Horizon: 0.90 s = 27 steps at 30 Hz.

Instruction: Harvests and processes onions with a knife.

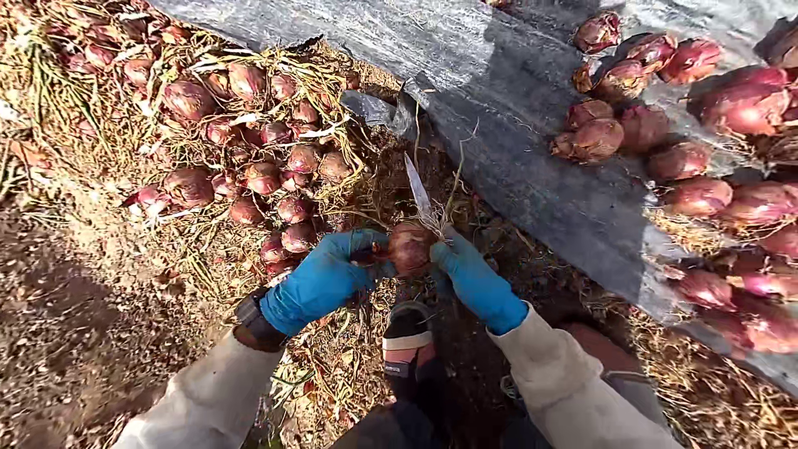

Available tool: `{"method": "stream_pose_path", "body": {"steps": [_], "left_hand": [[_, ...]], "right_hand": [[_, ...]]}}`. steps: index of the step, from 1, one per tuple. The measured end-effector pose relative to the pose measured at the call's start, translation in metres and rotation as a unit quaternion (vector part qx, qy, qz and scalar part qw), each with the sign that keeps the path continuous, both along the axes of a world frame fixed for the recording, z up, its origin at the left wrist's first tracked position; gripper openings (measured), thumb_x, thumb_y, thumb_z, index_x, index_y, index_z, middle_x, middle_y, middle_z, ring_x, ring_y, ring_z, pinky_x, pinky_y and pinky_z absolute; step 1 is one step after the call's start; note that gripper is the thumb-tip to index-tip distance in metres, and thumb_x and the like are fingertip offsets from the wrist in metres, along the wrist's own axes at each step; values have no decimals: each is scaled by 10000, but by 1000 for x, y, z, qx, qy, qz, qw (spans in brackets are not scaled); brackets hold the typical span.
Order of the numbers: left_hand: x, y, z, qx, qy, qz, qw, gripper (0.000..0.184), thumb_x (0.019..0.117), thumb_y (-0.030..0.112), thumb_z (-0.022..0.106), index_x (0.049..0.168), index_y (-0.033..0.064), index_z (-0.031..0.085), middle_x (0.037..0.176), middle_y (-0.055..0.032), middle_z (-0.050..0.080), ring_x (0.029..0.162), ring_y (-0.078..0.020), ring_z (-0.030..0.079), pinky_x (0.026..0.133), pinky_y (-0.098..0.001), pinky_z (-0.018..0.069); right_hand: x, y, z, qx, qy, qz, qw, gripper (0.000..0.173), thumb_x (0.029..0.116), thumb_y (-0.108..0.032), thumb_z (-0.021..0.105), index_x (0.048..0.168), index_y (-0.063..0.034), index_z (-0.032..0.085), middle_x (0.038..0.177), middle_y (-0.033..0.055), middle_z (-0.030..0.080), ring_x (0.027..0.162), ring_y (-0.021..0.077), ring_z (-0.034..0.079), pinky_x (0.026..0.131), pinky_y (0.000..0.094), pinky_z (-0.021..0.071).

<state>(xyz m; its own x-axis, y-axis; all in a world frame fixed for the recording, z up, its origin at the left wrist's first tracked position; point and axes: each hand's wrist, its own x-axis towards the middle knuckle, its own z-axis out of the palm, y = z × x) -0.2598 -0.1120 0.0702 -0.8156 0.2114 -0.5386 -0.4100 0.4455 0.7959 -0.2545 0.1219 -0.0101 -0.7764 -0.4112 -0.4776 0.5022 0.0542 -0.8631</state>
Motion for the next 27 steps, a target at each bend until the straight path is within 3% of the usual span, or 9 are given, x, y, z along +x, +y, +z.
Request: {"method": "stream_pose_path", "body": {"steps": [3,7,10,13,16,18,20,23,27], "left_hand": [[6,-4,16,73,-72,-8,995,151,884,80,773,1033,65,753,854,-72,758,678,-142,697,613,-267,600],[32,-13,16,70,-59,-15,996,471,901,637,672,813,175,647,580,32,565,477,-49,528,459,-199,444],[29,-19,30,-125,49,-44,990,332,776,491,842,851,178,763,700,35,708,608,-65,658,551,-290,563],[22,-30,27,-403,220,-68,886,294,827,482,799,864,192,762,722,-21,703,669,-228,691,579,-546,540],[23,-34,33,-323,220,23,920,160,920,354,778,930,195,758,754,21,707,648,-123,664,582,-404,551],[35,-28,25,-219,193,-54,955,147,935,207,754,1081,189,761,919,61,746,775,-50,696,707,-322,625],[44,-13,4,-235,142,-193,942,197,905,236,756,1098,200,767,940,41,744,817,-108,704,747,-425,614],[36,5,-15,-273,48,-302,912,105,925,260,718,964,177,769,844,-39,728,810,-251,711,703,-565,568],[-15,-35,-32,-440,64,-170,880,186,965,289,651,1089,213,767,991,-61,764,931,-294,737,780,-617,580]], "right_hand": [[10,-2,13,-53,42,-20,998,597,959,-714,469,1127,-171,652,629,-41,548,454,67,465,421,258,440],[20,-13,17,-112,50,13,992,476,1029,-586,450,833,-209,664,578,-84,509,433,16,414,393,195,375],[31,-22,8,-61,76,45,994,491,1047,-561,437,856,-183,685,601,-74,522,489,31,456,461,227,420],[36,-27,9,-16,65,74,995,522,1022,-599,459,799,-176,669,588,-68,514,494,44,469,475,253,428],[40,-38,-6,-27,-26,48,998,543,1006,-640,460,854,-150,640,578,-44,460,469,74,418,447,259,391],[42,-39,-22,-38,-77,67,994,560,925,-691,561,999,-140,627,598,-32,473,440,88,427,417,267,411],[43,-45,-24,-44,-71,33,996,521,862,-570,731,1112,-118,665,687,-13,581,495,88,495,465,275,459],[49,-50,-22,-42,63,-25,997,356,879,-179,791,1201,-93,666,1013,7,712,907,87,682,833,310,595],[17,-17,-15,25,161,-79,983,387,945,-449,702,1237,-198,654,969,-85,702,834,21,668,755,253,598]]}}
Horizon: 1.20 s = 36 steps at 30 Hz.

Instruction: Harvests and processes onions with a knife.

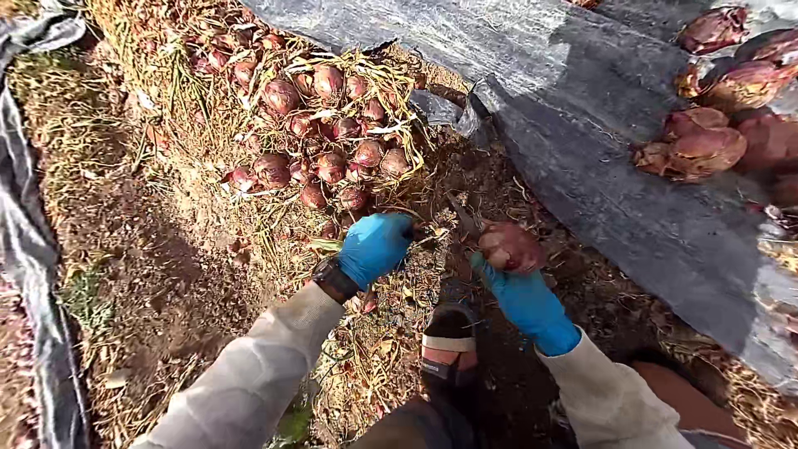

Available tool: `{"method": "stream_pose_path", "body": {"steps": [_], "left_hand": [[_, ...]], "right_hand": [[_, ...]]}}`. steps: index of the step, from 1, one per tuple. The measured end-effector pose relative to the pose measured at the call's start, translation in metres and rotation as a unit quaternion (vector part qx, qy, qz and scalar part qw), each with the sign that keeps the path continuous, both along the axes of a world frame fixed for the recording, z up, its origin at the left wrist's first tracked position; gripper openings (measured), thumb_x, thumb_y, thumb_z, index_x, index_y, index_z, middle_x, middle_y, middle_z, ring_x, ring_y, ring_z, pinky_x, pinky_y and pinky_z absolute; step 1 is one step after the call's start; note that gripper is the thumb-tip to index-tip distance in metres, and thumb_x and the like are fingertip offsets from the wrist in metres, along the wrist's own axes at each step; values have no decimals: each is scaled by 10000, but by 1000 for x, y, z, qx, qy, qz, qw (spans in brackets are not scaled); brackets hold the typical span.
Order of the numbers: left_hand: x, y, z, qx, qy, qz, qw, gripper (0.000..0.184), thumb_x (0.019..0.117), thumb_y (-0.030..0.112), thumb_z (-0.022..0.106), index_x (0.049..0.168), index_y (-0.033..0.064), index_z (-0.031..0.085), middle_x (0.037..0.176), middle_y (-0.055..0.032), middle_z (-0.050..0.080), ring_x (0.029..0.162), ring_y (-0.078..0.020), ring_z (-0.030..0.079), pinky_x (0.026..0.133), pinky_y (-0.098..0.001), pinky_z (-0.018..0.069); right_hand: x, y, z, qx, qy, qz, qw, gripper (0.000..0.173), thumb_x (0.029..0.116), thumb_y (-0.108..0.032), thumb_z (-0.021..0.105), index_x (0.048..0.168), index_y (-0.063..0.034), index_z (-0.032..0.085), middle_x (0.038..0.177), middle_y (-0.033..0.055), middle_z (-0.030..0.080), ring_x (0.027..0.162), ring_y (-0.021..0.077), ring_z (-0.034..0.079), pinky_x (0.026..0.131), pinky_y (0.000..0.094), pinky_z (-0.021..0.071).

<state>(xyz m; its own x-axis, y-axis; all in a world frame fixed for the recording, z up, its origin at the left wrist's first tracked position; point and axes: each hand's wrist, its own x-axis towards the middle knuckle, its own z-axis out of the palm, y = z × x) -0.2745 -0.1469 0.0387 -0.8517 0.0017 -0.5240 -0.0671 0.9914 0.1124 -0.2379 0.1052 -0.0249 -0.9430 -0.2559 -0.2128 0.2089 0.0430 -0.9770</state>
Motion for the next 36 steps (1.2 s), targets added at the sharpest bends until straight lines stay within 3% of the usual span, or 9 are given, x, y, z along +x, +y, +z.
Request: {"method": "stream_pose_path", "body": {"steps": [4,9,15,18,21,24,28,31,36], "left_hand": [[-40,-81,-31,-168,22,193,966,536,900,553,708,1252,149,700,1172,-185,725,1086,-443,687,866,-725,519],[-49,-117,-73,-115,-9,288,951,755,686,621,860,1196,86,706,1108,-224,722,1089,-443,677,928,-717,503],[-25,-24,-28,176,-13,207,962,812,656,472,922,1303,86,619,1045,-104,746,970,-235,733,890,-538,603],[-4,29,13,326,-87,141,931,682,727,318,935,1328,158,656,1010,-1,764,908,-98,730,846,-363,632],[6,37,36,387,-111,158,902,318,899,271,814,1149,89,740,841,-7,727,712,-74,657,682,-285,571],[10,26,45,353,-135,138,916,194,973,261,731,1040,79,743,752,1,691,638,-72,621,630,-271,537],[12,17,51,192,-76,149,967,270,1000,307,695,1178,106,720,906,-59,736,787,-184,693,755,-439,577],[5,-22,16,58,-21,148,987,376,943,453,724,1219,197,733,1036,-103,759,986,-302,725,888,-633,549],[44,2,-41,-45,-116,35,992,878,731,696,799,1487,328,547,1226,-87,719,1020,-363,710,823,-671,566]], "right_hand": [[-40,49,4,-21,-57,-181,982,520,1006,-706,353,879,-242,550,575,-86,436,408,71,393,367,267,394],[-29,33,-15,54,-169,-68,982,605,1008,-700,354,1009,-149,606,616,19,485,409,166,419,369,357,424],[-9,8,-16,46,-221,39,973,522,977,-660,520,1187,-199,647,631,49,495,423,180,408,373,351,386],[-9,8,-10,17,-208,40,977,501,1000,-623,484,1180,-179,630,644,17,500,445,146,425,397,325,407],[-8,13,2,-5,-183,32,983,623,1008,-706,324,1035,-180,655,599,7,534,410,125,439,377,297,421],[-1,13,12,1,-179,61,982,580,1036,-642,346,990,-157,659,604,19,525,408,140,428,376,315,410],[7,2,15,-72,-192,86,975,615,1034,-654,329,814,-138,581,545,-9,449,390,103,374,371,266,366],[-3,10,12,-42,-190,22,981,619,1049,-644,295,812,-137,559,540,-13,447,389,106,389,370,272,385],[-25,25,-11,26,-250,-72,965,582,1027,-659,378,941,-128,601,596,-15,471,405,106,402,375,286,422]]}}
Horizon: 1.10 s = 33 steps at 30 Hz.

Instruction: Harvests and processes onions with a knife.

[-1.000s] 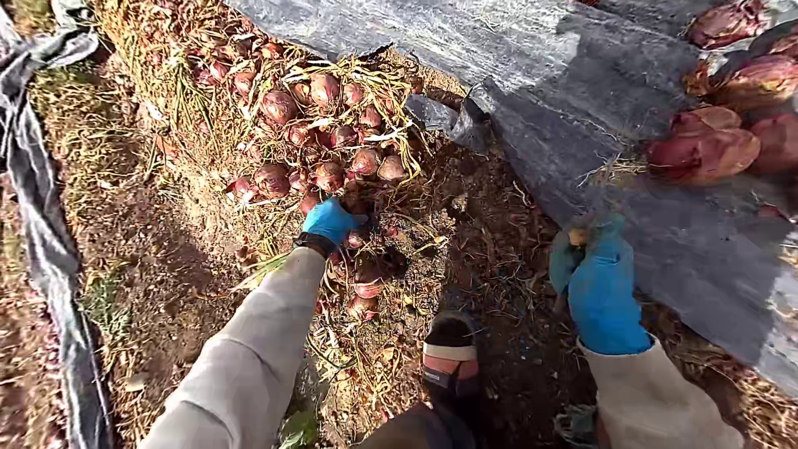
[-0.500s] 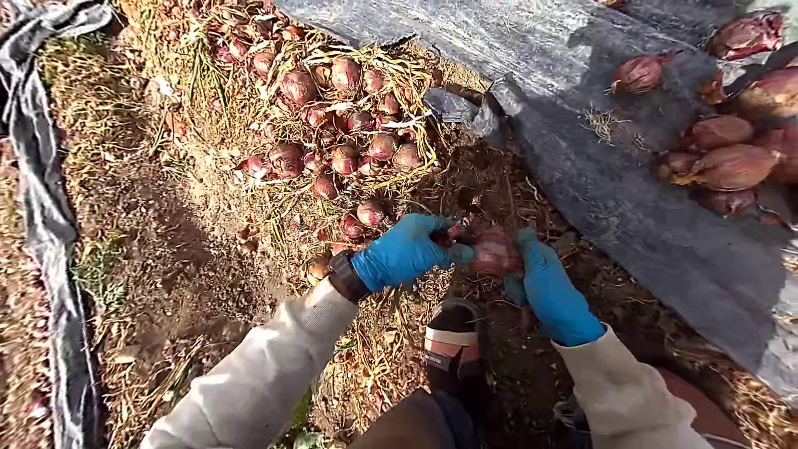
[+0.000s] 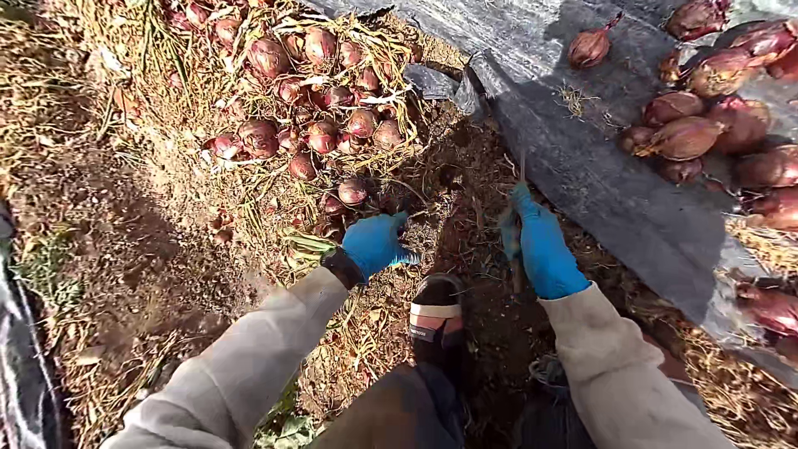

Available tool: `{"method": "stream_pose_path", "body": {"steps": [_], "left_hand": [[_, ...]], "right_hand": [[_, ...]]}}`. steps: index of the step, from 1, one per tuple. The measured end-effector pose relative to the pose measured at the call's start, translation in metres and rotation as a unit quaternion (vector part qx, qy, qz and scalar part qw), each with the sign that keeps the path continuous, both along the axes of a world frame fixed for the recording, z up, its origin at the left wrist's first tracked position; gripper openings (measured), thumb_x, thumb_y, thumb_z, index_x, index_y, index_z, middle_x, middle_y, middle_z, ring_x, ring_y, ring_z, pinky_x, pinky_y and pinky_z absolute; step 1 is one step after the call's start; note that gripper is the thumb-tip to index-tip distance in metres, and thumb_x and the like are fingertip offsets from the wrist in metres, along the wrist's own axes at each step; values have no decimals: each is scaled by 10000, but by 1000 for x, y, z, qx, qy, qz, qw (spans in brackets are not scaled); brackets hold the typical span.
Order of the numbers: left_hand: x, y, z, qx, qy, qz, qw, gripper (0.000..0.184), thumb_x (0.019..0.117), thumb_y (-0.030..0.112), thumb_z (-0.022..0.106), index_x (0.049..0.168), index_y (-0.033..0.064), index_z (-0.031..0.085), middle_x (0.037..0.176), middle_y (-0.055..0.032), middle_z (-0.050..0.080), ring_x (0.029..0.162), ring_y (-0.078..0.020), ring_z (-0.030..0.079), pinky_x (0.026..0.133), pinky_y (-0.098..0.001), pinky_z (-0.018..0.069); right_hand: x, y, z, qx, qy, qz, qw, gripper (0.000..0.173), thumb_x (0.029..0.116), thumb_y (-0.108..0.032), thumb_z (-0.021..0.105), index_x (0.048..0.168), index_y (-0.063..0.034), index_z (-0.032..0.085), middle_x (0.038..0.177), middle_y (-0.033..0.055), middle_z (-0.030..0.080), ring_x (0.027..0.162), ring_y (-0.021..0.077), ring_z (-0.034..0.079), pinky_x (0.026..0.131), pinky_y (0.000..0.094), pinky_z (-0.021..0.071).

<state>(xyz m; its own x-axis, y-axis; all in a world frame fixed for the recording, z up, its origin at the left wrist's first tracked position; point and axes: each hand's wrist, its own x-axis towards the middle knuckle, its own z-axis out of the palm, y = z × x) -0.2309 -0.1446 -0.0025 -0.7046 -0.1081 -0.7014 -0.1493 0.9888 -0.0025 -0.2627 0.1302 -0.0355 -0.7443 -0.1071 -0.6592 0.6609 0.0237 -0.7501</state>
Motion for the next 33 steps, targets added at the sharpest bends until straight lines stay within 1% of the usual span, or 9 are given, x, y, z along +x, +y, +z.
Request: {"method": "stream_pose_path", "body": {"steps": [4,6,9,13,17,23,27,30,33], "left_hand": [[5,12,-41,-76,-20,-18,997,532,892,93,697,1404,201,602,1433,-129,594,973,-449,705,714,-674,582],[-6,10,-45,-112,-28,-15,993,486,899,5,651,1364,141,622,1413,-177,586,932,-463,705,705,-658,589],[-24,-1,-45,-137,-74,-49,987,411,862,106,728,1266,71,664,1296,-226,632,962,-470,691,724,-668,574],[-51,-5,-13,-6,-40,13,999,655,704,587,854,1208,188,725,1060,-103,743,1004,-329,707,841,-633,571],[-73,18,48,216,-24,111,970,657,779,487,883,1352,240,679,1113,-27,750,1007,-161,712,925,-470,587],[-78,-92,7,-89,75,39,992,426,889,261,704,1313,231,681,1141,-179,734,1073,-446,688,857,-745,510],[-55,-127,-30,-46,27,61,997,635,842,139,717,1459,207,584,1189,-220,716,1111,-464,676,919,-745,497],[-44,-127,-34,-13,24,84,996,673,765,266,874,1386,167,634,1194,-195,716,1141,-427,667,975,-725,487],[-38,-123,-39,9,25,101,995,550,757,436,881,1200,148,730,1073,-155,746,1053,-378,701,940,-698,518]], "right_hand": [[2,-6,-16,90,-28,113,989,577,1028,-634,434,1148,-117,663,716,39,555,506,164,485,470,366,477],[5,-6,-25,131,-20,191,973,566,1013,-630,481,1168,-127,689,775,76,621,578,216,553,537,436,503],[6,-4,-28,174,-15,265,948,529,981,-665,511,1064,-181,707,798,73,649,672,253,611,606,510,511],[3,-3,-27,196,-76,314,926,624,884,-707,630,1167,-154,685,881,136,678,759,319,659,668,579,542],[16,-17,-39,184,-53,325,926,730,769,-749,715,1141,-123,665,838,121,689,710,303,678,662,574,572],[-16,7,17,76,135,-59,986,517,1077,-570,324,1082,-138,608,637,-36,491,457,118,481,434,347,501],[-6,15,18,112,56,54,991,418,1048,-399,536,1374,-138,511,819,112,606,595,251,621,573,484,588],[16,1,3,136,12,195,971,495,1049,-330,521,1517,-196,433,977,159,669,708,284,668,658,521,586],[20,-15,-4,136,37,234,962,444,1078,-466,444,1405,-194,574,874,110,649,657,258,619,607,496,548]]}}
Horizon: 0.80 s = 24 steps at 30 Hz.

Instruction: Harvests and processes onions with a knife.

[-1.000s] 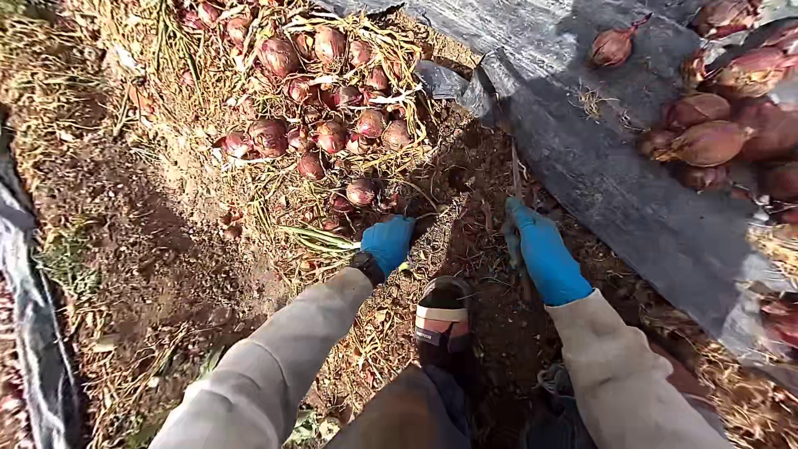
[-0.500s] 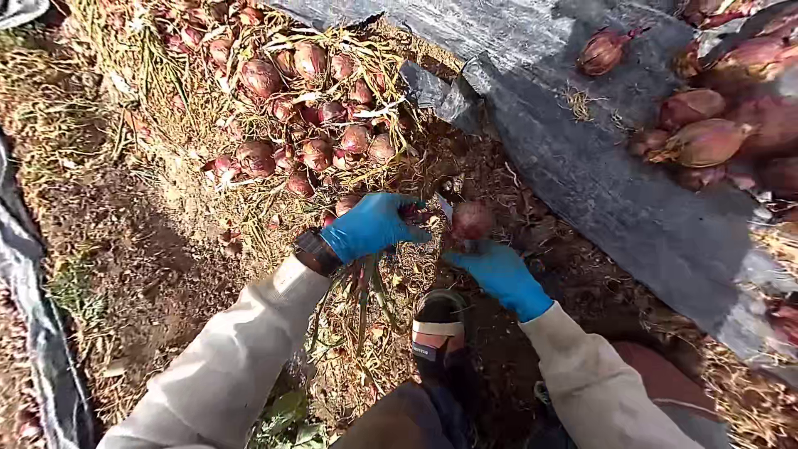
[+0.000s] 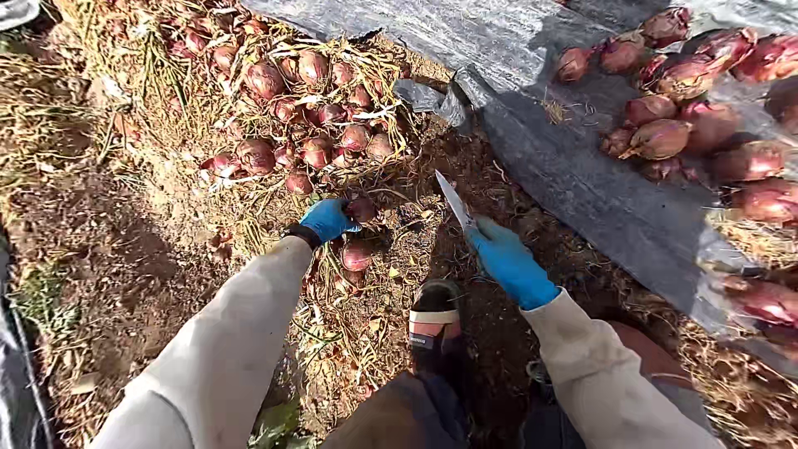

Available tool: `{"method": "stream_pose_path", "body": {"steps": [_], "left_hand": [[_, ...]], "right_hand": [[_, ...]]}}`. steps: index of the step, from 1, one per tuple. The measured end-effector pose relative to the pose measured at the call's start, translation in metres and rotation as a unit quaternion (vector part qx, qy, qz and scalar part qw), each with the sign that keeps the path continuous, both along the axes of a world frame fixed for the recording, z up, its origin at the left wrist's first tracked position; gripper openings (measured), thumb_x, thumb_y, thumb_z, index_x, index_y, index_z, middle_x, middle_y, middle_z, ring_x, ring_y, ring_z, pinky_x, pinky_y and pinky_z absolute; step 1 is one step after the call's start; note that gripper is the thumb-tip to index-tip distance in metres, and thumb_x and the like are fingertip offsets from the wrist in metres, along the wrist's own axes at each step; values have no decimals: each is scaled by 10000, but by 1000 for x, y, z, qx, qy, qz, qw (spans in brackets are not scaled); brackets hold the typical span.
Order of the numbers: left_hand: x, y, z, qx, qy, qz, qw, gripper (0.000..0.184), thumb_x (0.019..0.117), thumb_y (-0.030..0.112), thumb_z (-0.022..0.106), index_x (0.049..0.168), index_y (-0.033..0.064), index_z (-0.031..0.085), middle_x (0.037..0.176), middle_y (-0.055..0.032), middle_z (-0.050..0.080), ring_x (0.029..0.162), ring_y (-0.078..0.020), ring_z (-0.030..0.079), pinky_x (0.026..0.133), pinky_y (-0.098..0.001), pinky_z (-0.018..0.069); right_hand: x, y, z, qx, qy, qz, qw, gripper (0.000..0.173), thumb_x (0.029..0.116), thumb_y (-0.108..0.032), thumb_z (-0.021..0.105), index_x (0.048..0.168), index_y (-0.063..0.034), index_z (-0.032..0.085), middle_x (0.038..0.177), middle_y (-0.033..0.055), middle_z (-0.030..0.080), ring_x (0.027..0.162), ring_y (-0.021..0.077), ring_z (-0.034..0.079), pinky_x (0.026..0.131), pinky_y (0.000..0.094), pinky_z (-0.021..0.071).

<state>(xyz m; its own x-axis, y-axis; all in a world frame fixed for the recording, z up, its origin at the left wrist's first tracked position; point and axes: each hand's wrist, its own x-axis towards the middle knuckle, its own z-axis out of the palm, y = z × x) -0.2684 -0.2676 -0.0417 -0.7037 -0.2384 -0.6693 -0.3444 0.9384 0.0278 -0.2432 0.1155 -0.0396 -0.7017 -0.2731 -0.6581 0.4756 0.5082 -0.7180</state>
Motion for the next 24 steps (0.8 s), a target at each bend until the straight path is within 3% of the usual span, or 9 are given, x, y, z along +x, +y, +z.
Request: {"method": "stream_pose_path", "body": {"steps": [3,7,11,14,16,18,21,22,24], "left_hand": [[-1,19,-1,-41,-45,-31,998,447,887,506,733,1038,85,743,973,-192,732,977,-411,704,860,-694,534],[-4,45,13,-4,-46,7,999,490,1010,515,582,1005,47,727,967,-211,715,972,-410,695,857,-680,524],[-6,87,64,153,96,-26,983,388,1022,476,579,1112,130,731,1183,-73,664,1115,-228,642,971,-528,527],[6,135,93,220,74,-63,971,241,1006,342,655,1188,200,727,1008,17,750,910,-118,721,848,-439,620],[16,163,95,183,16,-145,972,138,954,275,703,1051,183,738,858,-2,718,803,-185,696,737,-498,584],[24,176,90,159,-24,-194,968,129,923,278,709,923,151,730,782,-43,693,774,-252,693,689,-554,557],[17,172,96,113,-25,-200,973,164,946,277,678,903,125,723,782,-90,690,798,-313,695,688,-589,543],[12,166,101,84,1,-178,980,156,951,269,666,927,129,732,799,-106,701,812,-334,702,691,-608,542],[2,136,99,-10,54,-110,992,226,1000,336,593,996,171,747,862,-122,731,859,-359,719,715,-636,552]], "right_hand": [[-1,-10,-5,-26,-11,-35,999,510,1042,-602,435,1223,-184,664,772,80,609,602,240,578,554,462,516],[2,-11,-27,-5,-59,-11,998,551,1014,-659,438,1157,-178,668,775,94,616,618,257,607,587,491,545],[6,-14,-43,-24,-148,22,988,738,887,-790,534,1175,-116,623,763,109,620,610,253,620,589,469,560],[12,-26,-36,-158,-181,-6,971,636,880,-659,668,1186,-105,611,676,59,545,513,176,518,497,359,490],[17,-34,-19,-259,-136,-110,950,365,916,-439,714,1067,-116,639,599,12,518,428,110,442,411,274,422],[22,-38,-12,-267,-53,-150,950,297,937,-347,729,1133,-139,644,707,15,603,502,91,493,464,272,449],[22,-34,5,-212,99,-68,970,441,934,-231,746,1329,-94,604,1130,24,696,1009,72,664,906,325,572],[18,-29,8,-200,141,-49,968,416,931,-255,754,1295,-98,631,1113,21,709,1015,75,676,913,336,580],[4,-10,10,-192,198,-81,958,321,980,-421,667,1188,-177,658,917,-39,693,794,49,671,717,292,601]]}}
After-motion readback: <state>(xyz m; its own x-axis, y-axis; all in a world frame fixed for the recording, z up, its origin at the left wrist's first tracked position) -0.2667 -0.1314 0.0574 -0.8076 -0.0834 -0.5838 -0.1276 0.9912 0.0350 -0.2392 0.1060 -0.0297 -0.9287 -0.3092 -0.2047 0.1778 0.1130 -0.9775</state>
